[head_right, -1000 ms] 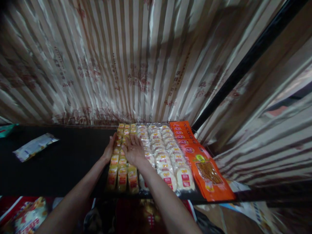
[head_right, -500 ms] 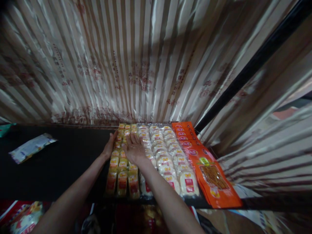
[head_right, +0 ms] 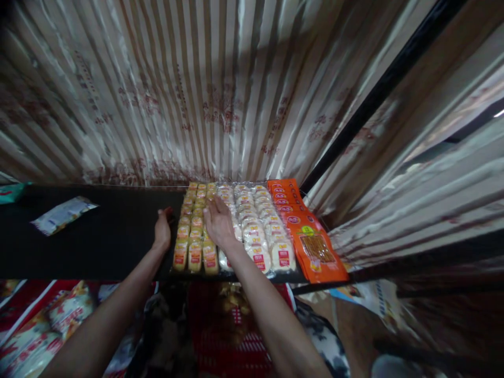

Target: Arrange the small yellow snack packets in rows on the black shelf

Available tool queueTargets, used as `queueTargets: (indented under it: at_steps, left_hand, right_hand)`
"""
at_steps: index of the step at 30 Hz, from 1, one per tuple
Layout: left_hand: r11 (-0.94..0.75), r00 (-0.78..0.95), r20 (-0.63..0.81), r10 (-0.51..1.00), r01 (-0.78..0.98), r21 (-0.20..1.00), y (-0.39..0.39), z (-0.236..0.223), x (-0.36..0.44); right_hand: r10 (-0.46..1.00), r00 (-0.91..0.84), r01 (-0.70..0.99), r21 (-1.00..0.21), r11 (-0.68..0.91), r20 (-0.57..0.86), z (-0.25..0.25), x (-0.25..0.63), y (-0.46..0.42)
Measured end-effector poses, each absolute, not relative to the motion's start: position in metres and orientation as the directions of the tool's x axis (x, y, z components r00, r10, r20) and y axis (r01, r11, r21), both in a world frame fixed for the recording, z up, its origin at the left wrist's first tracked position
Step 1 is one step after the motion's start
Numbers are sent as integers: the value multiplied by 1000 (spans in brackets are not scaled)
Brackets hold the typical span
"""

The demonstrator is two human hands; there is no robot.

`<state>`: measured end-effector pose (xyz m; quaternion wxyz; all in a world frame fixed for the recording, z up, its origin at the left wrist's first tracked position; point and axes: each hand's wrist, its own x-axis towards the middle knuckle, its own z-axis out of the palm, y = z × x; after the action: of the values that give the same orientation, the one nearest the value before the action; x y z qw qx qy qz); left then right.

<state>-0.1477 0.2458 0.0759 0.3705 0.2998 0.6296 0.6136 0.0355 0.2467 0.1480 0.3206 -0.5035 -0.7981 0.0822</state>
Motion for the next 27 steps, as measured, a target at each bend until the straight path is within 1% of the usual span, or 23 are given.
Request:
queueTargets:
  at_steps: [3,4,6,7,9,12,14,16,18,19,20,22,25,27]
  left_hand:
    - [83,-626,-65,777,0,997,211,79,-146]
    - [75,-645,-27,763,47,996,198,82,-143]
    - [31,-650,99,754,185,982,169,90,-134]
    - [-6,-644,152,750,223,975,154,95,-127]
    - [-47,-600,195,776,252,967,123,102,-110]
    - [-57,-524,193,829,264,963,79,103,-79]
    - [-53,-414,162,896,264,963,55,95,-60]
    - [-88,-244,162,956,288,953,39,81,-42]
    - [-120,-78,158,984,360,925,30,63,-27]
    - [-124,-28,148,989,410,904,28,54,-21]
    - [-95,-7,111,994,457,885,27,45,-15]
    - [6,26,-24,999,541,841,28,27,-5]
    - [88,94,-188,978,629,773,31,7,2]
    - [140,100,-272,957,664,735,32,-4,2]
  right_hand:
    - [836,-237,730,-477,490,495,147,47,228]
    - [830,-222,721,-487,493,512,147,50,222]
    - [818,-180,696,-517,498,546,144,56,206]
    - [812,-152,681,-536,500,564,142,58,197]
    - [795,-82,646,-575,502,602,137,62,175]
    - [781,21,586,-641,496,624,126,67,135]
    - [788,66,553,-680,482,612,114,72,107]
    - [803,120,552,-712,434,583,96,78,80]
    - [833,139,573,-729,373,536,71,85,59]
    - [844,136,590,-727,351,518,57,89,51]
    - [864,137,609,-729,312,484,41,92,44]
    - [910,138,657,-723,212,392,12,99,35]
    - [972,172,716,-698,-11,161,-24,109,28]
    - [986,165,738,-662,-131,-11,-39,116,26]
